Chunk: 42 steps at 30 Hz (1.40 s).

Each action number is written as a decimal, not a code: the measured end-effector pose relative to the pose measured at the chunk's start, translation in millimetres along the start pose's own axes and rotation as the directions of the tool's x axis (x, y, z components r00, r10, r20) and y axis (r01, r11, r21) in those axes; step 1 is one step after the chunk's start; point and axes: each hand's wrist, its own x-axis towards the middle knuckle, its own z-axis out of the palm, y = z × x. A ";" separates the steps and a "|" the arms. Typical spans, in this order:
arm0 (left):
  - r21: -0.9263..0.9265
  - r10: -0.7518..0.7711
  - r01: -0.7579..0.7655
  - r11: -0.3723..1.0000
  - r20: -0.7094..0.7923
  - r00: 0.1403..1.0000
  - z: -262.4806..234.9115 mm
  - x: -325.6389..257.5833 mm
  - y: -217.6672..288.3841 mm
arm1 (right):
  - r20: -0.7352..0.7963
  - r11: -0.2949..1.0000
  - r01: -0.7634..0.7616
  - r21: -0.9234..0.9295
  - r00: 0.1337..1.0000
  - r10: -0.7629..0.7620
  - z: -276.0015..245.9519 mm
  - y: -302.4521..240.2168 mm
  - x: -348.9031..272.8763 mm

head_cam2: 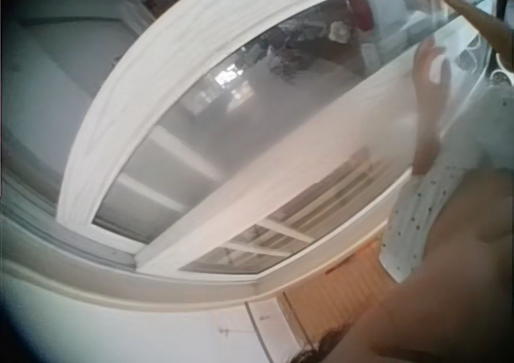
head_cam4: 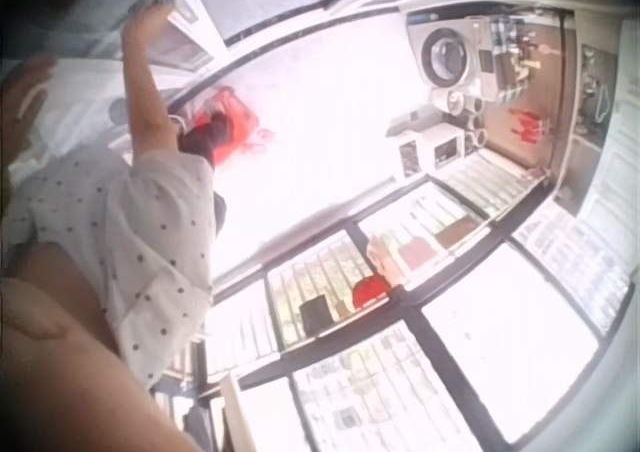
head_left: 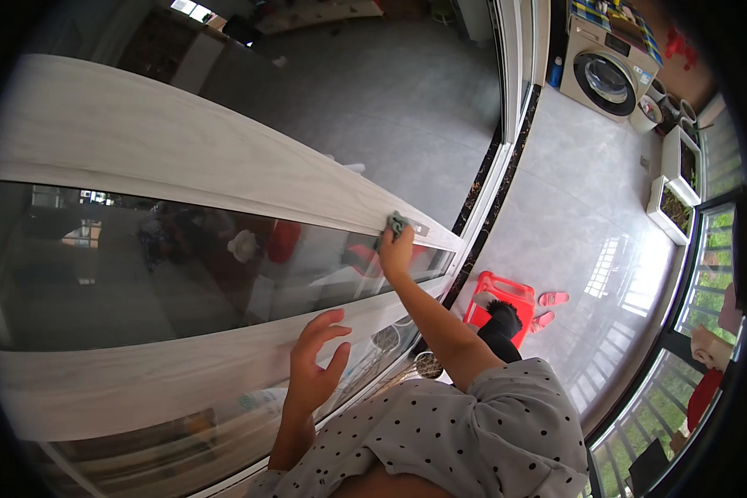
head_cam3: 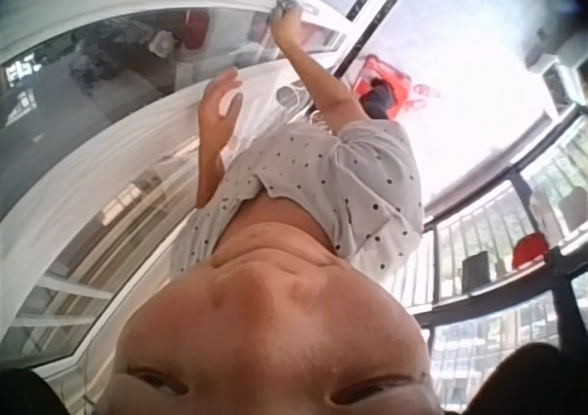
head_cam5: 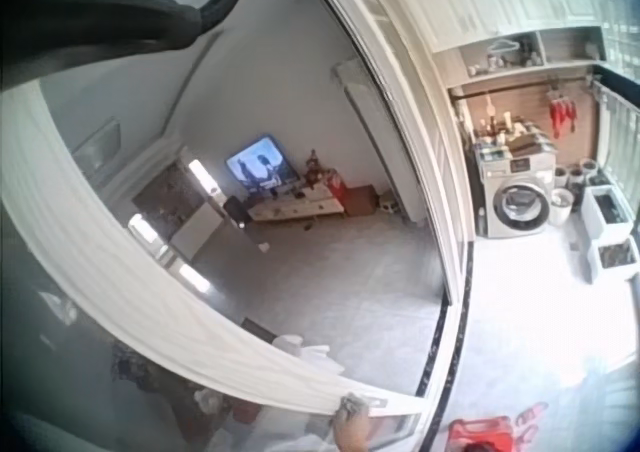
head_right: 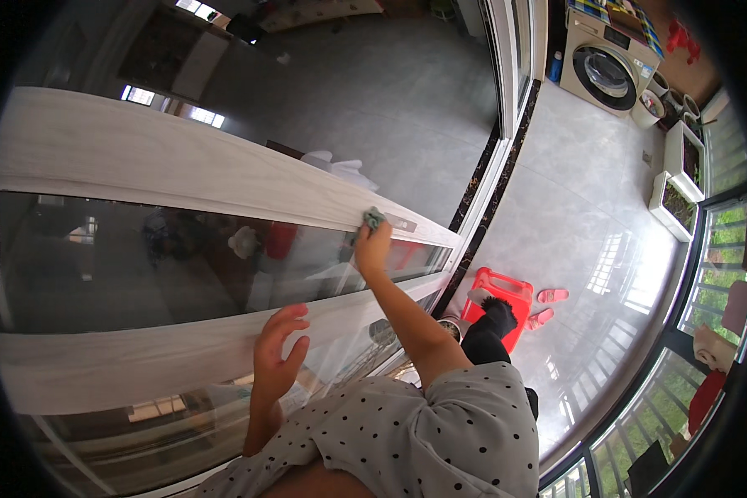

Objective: The person wipes the white frame of a sliding glass door with a green cloth. They clean the vertical and horizontal sections of the frame on a balcony, moving the cloth up and down and side to side.

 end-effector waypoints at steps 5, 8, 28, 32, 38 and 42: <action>0.036 0.003 -0.002 0.999 -0.019 1.000 -1.0 -5.3 -5.9 | 0.026 0.823 0.480 0.303 0.859 -0.511 -12.6 -183.2 -21.8; 0.007 -0.025 0.025 1.000 -0.042 0.999 -1.4 -4.7 -2.8 | -0.002 0.628 0.638 0.446 0.702 -0.712 -9.5 -238.3 -17.8; 0.083 -0.062 0.064 0.994 -0.026 0.998 18.5 12.2 1.6 | -0.014 0.682 0.545 0.487 0.786 -0.618 -1.3 -253.3 8.4; 0.062 -0.021 0.024 0.998 -0.046 0.999 18.1 23.6 0.7 | -0.034 0.591 0.669 0.450 0.674 -0.738 3.5 -243.5 6.7; 0.079 -0.026 0.027 0.997 -0.019 0.999 28.4 40.4 -20.4 | -0.094 0.883 0.401 0.243 0.916 -0.390 11.3 -69.8 21.1; 0.073 -0.059 0.058 0.996 -0.001 0.998 40.7 45.3 -32.3 | -0.108 0.979 0.058 0.197 0.993 -0.037 13.7 19.2 36.9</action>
